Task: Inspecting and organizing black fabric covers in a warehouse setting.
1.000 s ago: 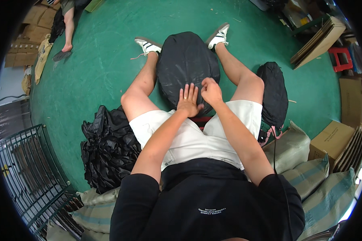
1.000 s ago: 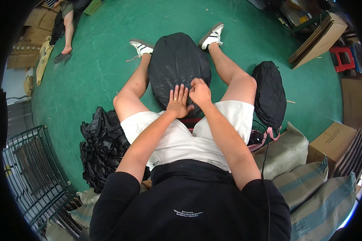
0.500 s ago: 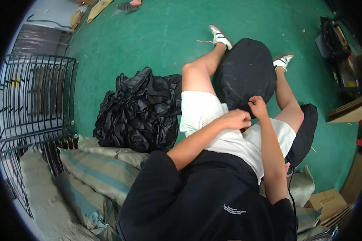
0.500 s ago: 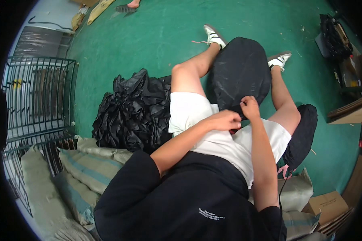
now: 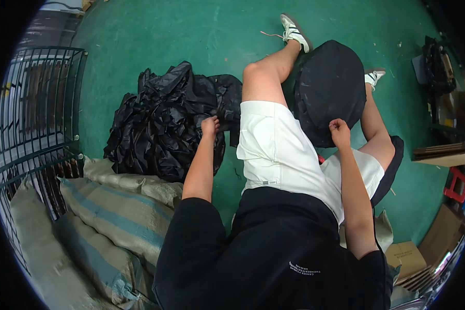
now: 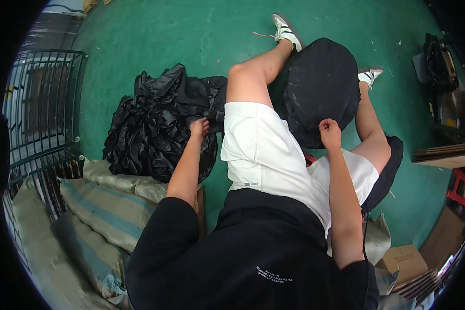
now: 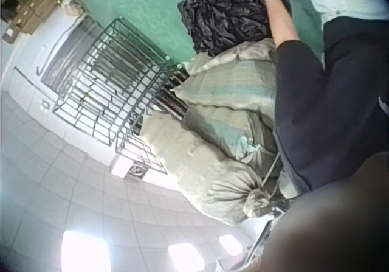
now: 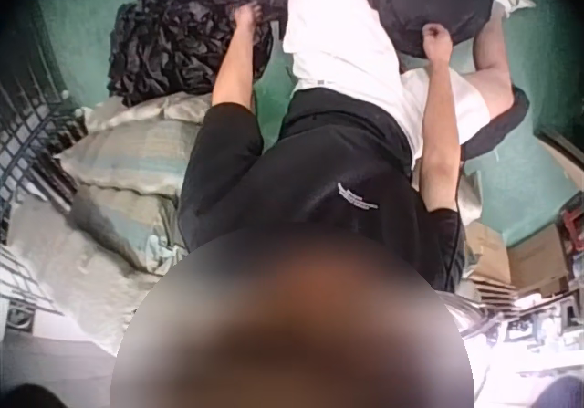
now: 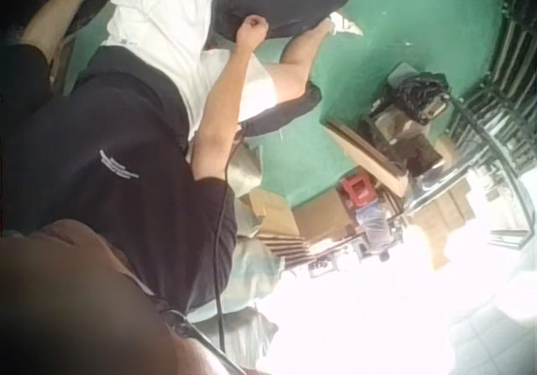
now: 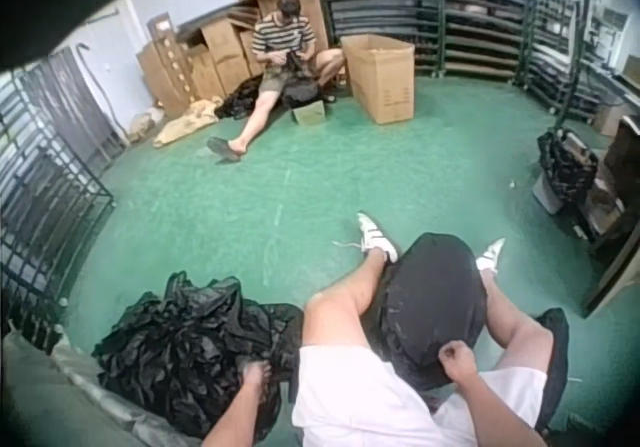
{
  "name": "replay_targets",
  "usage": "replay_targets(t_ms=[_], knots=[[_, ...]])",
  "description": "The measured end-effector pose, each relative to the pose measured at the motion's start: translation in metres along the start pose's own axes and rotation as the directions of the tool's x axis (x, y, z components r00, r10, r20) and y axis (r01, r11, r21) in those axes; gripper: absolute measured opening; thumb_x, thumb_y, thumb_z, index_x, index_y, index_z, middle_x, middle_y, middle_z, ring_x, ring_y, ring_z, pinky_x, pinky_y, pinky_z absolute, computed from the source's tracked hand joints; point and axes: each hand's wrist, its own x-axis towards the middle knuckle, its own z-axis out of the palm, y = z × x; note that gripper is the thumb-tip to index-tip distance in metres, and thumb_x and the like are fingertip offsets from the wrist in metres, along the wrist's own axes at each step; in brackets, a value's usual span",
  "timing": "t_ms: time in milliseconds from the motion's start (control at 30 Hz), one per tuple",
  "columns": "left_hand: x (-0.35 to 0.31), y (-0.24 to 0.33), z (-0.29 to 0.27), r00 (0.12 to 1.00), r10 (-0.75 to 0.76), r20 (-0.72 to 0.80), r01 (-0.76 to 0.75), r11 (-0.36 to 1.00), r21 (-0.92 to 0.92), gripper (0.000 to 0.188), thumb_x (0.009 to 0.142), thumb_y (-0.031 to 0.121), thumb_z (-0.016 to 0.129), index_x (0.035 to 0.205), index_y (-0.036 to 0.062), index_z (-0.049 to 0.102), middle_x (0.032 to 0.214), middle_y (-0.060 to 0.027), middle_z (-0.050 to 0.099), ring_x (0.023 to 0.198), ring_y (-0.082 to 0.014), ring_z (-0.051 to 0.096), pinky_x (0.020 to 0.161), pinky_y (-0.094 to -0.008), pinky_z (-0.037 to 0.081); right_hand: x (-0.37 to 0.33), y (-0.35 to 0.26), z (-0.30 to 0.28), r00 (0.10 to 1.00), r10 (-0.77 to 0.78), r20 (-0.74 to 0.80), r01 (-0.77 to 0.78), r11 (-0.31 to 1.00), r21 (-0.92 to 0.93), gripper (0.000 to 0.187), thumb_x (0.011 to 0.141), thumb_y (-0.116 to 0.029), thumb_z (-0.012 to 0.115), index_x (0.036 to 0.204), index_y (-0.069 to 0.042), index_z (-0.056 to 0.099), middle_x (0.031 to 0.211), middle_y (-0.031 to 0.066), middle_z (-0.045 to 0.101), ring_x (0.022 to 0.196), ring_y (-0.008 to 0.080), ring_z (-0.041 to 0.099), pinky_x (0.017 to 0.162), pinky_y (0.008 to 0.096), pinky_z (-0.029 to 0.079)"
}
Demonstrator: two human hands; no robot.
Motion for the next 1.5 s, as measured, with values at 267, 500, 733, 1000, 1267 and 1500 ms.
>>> replay_targets(t_ms=[267, 500, 733, 1000, 1267, 1500], knots=[[0.006, -0.032, 0.046, 0.961, -0.267, -0.072, 0.205, 0.862, -0.464, 0.076, 0.085, 0.052, 0.06, 0.145, 0.0124, 0.036, 0.155, -0.0123, 0.023, 0.145, -0.0273, 0.015, 0.116, -0.0438, 0.009, -0.016, 0.012, -0.005, 0.994, 0.105, -0.029, -0.105, 0.994, 0.014, 0.008, 0.08, -0.008, 0.065, 0.086, -0.003, 0.066, 0.075, 0.0058, 0.061, 0.065, 0.0128, 0.055, 0.065, 0.0278, 0.047], [0.037, -0.028, 0.028, 0.975, -0.193, -0.113, 0.053, 0.693, -0.719, 0.061, 0.089, 0.046, 0.055, 0.137, 0.0101, 0.045, 0.15, -0.0096, 0.035, 0.142, -0.0271, 0.025, 0.115, -0.0423, 0.015, -0.016, 0.003, 0.003, 0.993, 0.114, -0.023, -0.114, 0.993, 0.002, 0.01, 0.08, -0.009, 0.065, 0.087, -0.002, 0.066, 0.076, 0.0057, 0.061, 0.066, 0.0131, 0.056, 0.065, 0.0279, 0.047], [0.031, -0.024, 0.028, 0.967, -0.23, -0.106, 0.072, 0.652, -0.755, 0.06, 0.09, 0.047, 0.053, 0.135, 0.0093, 0.046, 0.154, -0.0086, 0.029, 0.143, -0.0288, 0.023, 0.114, -0.0431, 0.017, -0.018, 0.019, 0.001, 0.988, 0.154, -0.017, -0.153, 0.987, 0.042, 0.01, 0.08, -0.009, 0.065, 0.087, -0.002, 0.066, 0.077, 0.0063, 0.062, 0.068, 0.0141, 0.057, 0.067, 0.029, 0.048], [0.031, -0.018, 0.03, 0.977, -0.196, -0.078, 0.07, 0.651, -0.756, 0.062, 0.089, 0.048, 0.055, 0.131, 0.0028, 0.048, 0.148, -0.0076, 0.036, 0.141, -0.0284, 0.027, 0.113, -0.0423, 0.022, -0.014, 0.018, 0.002, 0.987, 0.161, -0.007, -0.161, 0.986, 0.047, 0.009, 0.08, -0.009, 0.064, 0.086, -0.003, 0.067, 0.078, 0.0068, 0.062, 0.068, 0.0145, 0.058, 0.067, 0.0287, 0.047], [-0.03, 0.024, 0.031, 0.997, 0.075, 0.028, -0.015, 0.515, -0.857, 0.064, 0.091, 0.048, 0.054, 0.132, -0.0004, 0.05, 0.132, -0.0061, 0.05, 0.103, -0.0196, 0.05, 0.098, -0.0344, 0.039, -0.016, 0.008, 0.004, 0.986, 0.168, 0.008, -0.168, 0.978, 0.126, 0.007, 0.082, -0.007, 0.063, 0.086, -0.002, 0.066, 0.072, 0.0011, 0.06, 0.068, 0.01, 0.054, 0.065, 0.0255, 0.045], [-0.179, 0.127, 0.089, 0.711, 0.64, 0.293, -0.225, 0.601, -0.767, 0.054, 0.099, 0.039, 0.043, 0.133, -0.0024, 0.049, 0.131, -0.0057, 0.056, 0.097, -0.017, 0.053, 0.093, -0.0331, 0.041, -0.01, 0.008, 0.004, 0.998, 0.061, 0.008, -0.061, 0.961, 0.269, 0.009, 0.084, -0.011, 0.064, 0.088, -0.004, 0.067, 0.075, 0.0037, 0.064, 0.069, 0.0124, 0.058, 0.067, 0.0275, 0.047]])
